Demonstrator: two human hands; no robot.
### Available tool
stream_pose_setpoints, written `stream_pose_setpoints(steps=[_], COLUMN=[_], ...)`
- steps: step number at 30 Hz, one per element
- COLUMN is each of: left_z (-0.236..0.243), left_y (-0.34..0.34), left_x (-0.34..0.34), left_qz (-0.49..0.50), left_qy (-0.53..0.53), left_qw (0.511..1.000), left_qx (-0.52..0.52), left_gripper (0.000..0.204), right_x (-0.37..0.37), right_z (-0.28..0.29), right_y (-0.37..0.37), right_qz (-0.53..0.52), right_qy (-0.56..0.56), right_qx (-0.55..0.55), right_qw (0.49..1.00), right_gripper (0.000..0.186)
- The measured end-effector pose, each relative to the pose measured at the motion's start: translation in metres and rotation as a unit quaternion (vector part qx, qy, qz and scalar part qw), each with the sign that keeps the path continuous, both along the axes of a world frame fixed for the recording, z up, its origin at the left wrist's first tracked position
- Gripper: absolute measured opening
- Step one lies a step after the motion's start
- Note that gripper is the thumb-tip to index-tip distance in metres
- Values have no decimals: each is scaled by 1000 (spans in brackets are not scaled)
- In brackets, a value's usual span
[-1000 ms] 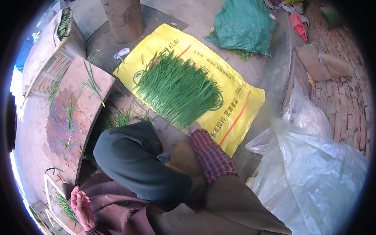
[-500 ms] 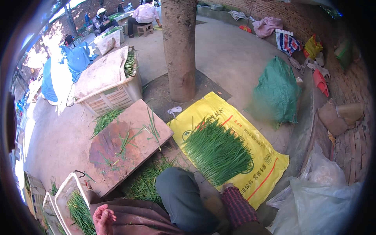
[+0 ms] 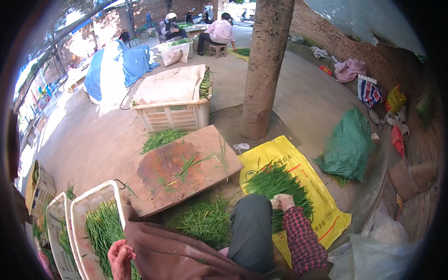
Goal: The person is sorting and cleaning green onions by hand. They remove outer layers from individual stalks and place the cleaned vegetables onto a yellow sack.
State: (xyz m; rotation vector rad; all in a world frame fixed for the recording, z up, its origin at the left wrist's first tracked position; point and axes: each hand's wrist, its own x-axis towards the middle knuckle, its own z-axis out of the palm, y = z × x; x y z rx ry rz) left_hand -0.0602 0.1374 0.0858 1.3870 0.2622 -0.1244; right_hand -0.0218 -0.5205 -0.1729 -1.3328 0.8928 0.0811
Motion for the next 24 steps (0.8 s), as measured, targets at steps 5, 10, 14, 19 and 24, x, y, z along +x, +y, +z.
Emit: stream_pose_setpoints(steps=[5,10,14,19,24], left_z=[-35,-67,-112,-153,-173], left_y=[78,155,199,212,143], left_x=[-33,-72,-110,-132,-103], left_qz=[126,207,211,70,-73], left_qy=[-28,47,88,162,178], left_qw=[991,959,937,934,904], left_qx=[26,187,263,311,383], left_gripper=[29,30,32,44,92], right_x=[104,117,127,139,137], right_z=[147,176,152,137,142], right_y=[64,115,98,99,100], right_qz=[141,293,389,379,394], right_qy=[-192,-170,-59,-46,-37], right_qx=[-96,-140,-180,-170,-162], right_qw=[967,931,901,908,904], right_gripper=[16,26,26,28,28])
